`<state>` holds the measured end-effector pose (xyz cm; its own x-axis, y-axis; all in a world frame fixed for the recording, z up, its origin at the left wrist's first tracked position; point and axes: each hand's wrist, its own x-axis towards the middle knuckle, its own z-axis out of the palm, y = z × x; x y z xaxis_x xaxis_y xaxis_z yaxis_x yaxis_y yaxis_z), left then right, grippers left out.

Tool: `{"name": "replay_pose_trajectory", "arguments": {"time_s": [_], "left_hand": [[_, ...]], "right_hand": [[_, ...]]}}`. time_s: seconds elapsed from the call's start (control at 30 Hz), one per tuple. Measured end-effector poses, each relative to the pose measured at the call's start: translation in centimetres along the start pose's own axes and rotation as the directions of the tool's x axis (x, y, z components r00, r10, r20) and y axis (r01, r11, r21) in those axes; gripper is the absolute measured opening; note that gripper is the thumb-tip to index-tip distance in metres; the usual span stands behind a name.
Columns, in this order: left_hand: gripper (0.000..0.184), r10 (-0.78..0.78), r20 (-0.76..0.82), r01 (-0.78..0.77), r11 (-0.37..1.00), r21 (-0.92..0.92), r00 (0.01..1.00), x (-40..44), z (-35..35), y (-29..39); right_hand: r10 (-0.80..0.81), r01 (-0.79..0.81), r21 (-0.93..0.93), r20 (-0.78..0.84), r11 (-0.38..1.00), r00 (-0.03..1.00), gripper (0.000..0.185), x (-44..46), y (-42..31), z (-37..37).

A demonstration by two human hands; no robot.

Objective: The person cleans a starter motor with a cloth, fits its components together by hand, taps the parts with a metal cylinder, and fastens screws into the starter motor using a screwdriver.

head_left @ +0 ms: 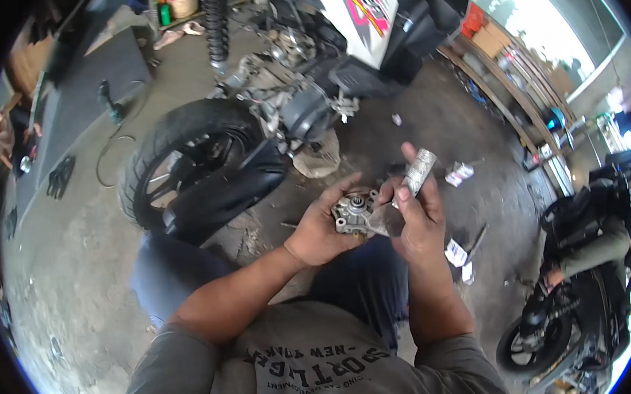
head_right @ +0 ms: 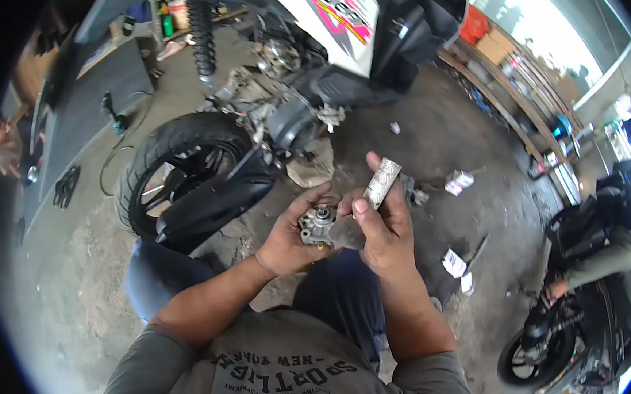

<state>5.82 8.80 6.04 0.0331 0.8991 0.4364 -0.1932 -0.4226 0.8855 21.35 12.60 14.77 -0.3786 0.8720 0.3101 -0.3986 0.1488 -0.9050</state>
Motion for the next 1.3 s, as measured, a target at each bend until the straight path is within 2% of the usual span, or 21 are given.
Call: {"name": "replay_pose_trajectory", "arguments": {"time_s": [0.1, 0.13, 0.27, 0.47, 0.6, 0.77, 1.3], "left_hand": [[0.093, 0.000, 0.055, 0.002, 0.999, -0.036, 0.998, -0.3, 2.8, -2.2], [0.093, -0.017, 0.071, 0.021, 0.998, -0.055, 0.997, -0.5, 3.4, -2.4], [0.086, 0.008, 0.174, -0.026, 0.994, 0.104, 0.985, -0.4, 4.1, -2.5], [0.076, -0.042, 0.230, -0.003, 0.981, 0.193, 0.972, 0.2, 4.6, -2.9], [0.072, -0.083, 0.268, 0.042, 0.987, 0.155, 0.960, 1.3, 4.5, -2.7], [0.069, -0.154, 0.248, 0.126, 0.984, 0.127, 0.956, 1.6, 4.5, -2.9], [0.071, -0.261, 0.278, 0.214, 0.958, 0.189, 0.925, 2.0, 4.2, -2.4]], "right_hand": [[-0.207, 0.189, -0.307, -0.027, 0.933, 0.978, 0.061, -2.0, -0.3, -2.0], [-0.198, 0.171, -0.321, -0.052, 0.932, 0.979, 0.061, -2.7, -0.5, -2.6], [-0.140, 0.205, -0.505, 0.165, 0.839, 0.976, 0.063, -4.1, -0.9, -4.1], [-0.086, 0.165, -0.438, 0.195, 0.884, 0.977, 0.063, -4.2, -1.6, -5.4], [-0.008, 0.139, -0.583, 0.221, 0.800, 0.975, 0.062, -3.5, -2.0, -6.2], [-0.024, 0.169, -0.566, 0.255, 0.807, 0.967, 0.059, -2.5, -1.7, -6.5], [0.044, 0.157, -0.646, 0.284, 0.747, 0.958, 0.050, -2.1, -2.2, -5.7]]}}
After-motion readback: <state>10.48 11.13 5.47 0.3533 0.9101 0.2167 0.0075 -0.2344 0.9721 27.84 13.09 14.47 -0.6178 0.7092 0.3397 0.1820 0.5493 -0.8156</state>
